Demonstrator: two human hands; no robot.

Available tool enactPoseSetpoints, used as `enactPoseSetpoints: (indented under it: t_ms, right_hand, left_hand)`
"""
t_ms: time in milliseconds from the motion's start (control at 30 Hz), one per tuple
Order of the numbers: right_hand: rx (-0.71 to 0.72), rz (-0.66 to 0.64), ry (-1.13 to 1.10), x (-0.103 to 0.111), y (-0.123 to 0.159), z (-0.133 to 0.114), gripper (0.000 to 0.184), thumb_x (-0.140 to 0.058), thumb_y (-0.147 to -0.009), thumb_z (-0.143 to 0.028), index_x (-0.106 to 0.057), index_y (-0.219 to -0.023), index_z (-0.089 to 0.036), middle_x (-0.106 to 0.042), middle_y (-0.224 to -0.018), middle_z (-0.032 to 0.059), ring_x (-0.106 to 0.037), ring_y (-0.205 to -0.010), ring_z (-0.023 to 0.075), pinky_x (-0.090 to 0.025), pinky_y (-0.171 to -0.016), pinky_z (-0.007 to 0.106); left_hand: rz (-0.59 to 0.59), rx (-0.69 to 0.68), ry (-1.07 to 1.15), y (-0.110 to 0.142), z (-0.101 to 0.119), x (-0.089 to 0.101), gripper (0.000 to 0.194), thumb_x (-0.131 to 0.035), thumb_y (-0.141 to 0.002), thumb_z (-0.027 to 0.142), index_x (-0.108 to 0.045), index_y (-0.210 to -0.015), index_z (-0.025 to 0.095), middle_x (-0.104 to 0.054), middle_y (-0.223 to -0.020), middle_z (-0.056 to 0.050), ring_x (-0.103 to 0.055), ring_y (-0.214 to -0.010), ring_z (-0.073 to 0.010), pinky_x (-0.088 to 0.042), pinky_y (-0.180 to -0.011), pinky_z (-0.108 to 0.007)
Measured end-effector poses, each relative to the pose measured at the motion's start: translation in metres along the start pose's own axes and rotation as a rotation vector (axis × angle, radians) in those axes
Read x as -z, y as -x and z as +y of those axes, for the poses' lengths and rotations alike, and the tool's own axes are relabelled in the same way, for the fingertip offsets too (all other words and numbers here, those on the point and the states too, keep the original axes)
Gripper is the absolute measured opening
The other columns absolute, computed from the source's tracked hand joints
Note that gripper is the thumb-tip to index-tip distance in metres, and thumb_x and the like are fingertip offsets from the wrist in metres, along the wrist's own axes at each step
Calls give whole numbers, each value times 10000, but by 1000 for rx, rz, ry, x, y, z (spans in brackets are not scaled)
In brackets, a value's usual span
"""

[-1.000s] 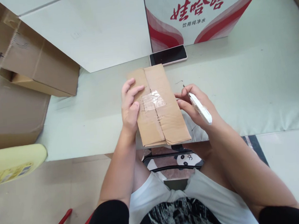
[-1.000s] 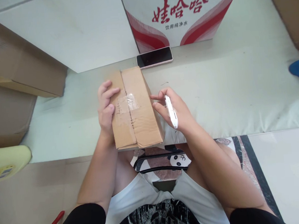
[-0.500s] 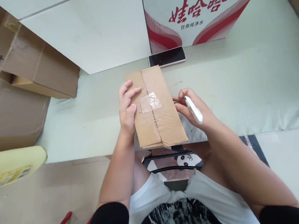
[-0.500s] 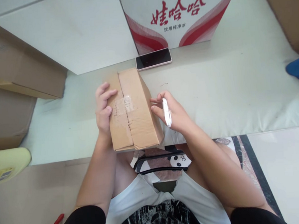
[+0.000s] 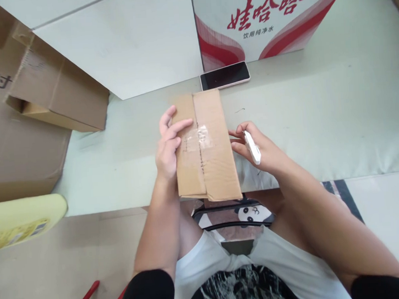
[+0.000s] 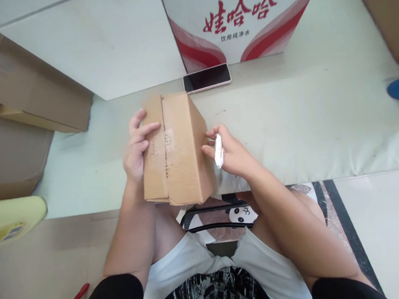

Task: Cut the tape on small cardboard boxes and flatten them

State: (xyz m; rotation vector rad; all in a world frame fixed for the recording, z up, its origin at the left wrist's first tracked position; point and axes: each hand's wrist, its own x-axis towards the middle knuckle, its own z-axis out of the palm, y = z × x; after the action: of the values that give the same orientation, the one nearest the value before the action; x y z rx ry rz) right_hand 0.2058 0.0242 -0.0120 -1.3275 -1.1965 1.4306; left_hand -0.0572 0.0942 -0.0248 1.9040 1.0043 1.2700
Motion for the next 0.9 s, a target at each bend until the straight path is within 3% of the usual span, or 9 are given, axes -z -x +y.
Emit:
enactPoseSetpoints:
  t_ms: [167, 267, 367, 467, 567, 633, 733, 900]
  right_hand:
    - [37, 66, 61, 1, -2, -2, 354, -696, -815, -437, -428, -984, -281, -691, -1028, 41, -673, -1105, 260, -518, -1016, 509]
    - [81, 86, 48, 1, -3, -6, 333, -679, -823, -430, -414, -970, -290, -708, -1002, 41, -696, -1136, 271, -532, -1012, 508]
    - [224, 157, 19, 3, -2, -13, 336, -675, -861, -448, -402, -997, -308, -729, -1195, 70, -693, -1238, 272, -528, -1063, 527]
    - [425, 227, 4, 7, 3, -23, 378, -686, -877, -478, -386, -1057, -336, -650, -1446, 55, -592, -1418, 259, -469, -1167, 555]
    - [544, 149, 65, 11, 9, -33, 382, -710, -885, -409, -395, -1092, -348, -573, -1565, 30, -444, -1546, 220, -345, -1283, 544]
    - [520, 74, 148, 12, 12, -36, 368, -726, -876, -371, -420, -1079, -336, -555, -1589, 26, -348, -1601, 224, -281, -1315, 561]
    - [457, 52, 228, 14, 12, -35, 369, -758, -844, -404, -464, -1051, -318, -545, -1598, 31, -242, -1641, 272, -275, -1300, 627]
    - [433, 60, 261, 12, 11, -36, 313, -759, -834, -369, -515, -1025, -322, -565, -1573, 29, -350, -1597, 295, -334, -1272, 600]
  left_hand:
    - [-128, -56, -62, 3, 17, -8, 457, -469, -1006, 632, -681, -1319, 375, -394, -1648, -8, -369, -1559, -323, -331, -1311, -531]
    - [-139, -100, -86, 6, 25, -10, 455, -487, -1009, 614, -658, -1356, 373, -375, -1649, -21, -368, -1553, -333, -326, -1304, -563]
    - [-147, -149, -108, 9, 39, -18, 491, -490, -1007, 617, -615, -1403, 355, -351, -1655, -47, -341, -1565, -369, -326, -1287, -622]
    - [-150, -174, -102, 12, 58, -30, 617, -499, -976, 683, -512, -1495, 349, -317, -1670, -70, -278, -1594, -400, -300, -1289, -648]
    - [-146, -178, -76, 15, 75, -40, 636, -514, -965, 687, -454, -1516, 373, -306, -1674, -65, -271, -1599, -395, -275, -1300, -654]
    - [-159, -168, -49, 16, 80, -43, 617, -518, -974, 664, -440, -1516, 380, -314, -1671, -63, -285, -1594, -390, -279, -1296, -660]
    - [-184, -131, -11, 16, 77, -44, 602, -517, -980, 650, -452, -1510, 374, -318, -1675, -56, -270, -1597, -394, -289, -1295, -652]
    - [-188, -91, 59, 17, 69, -42, 582, -563, -951, 652, -507, -1467, 389, -322, -1676, -19, -257, -1595, -389, -309, -1303, -607]
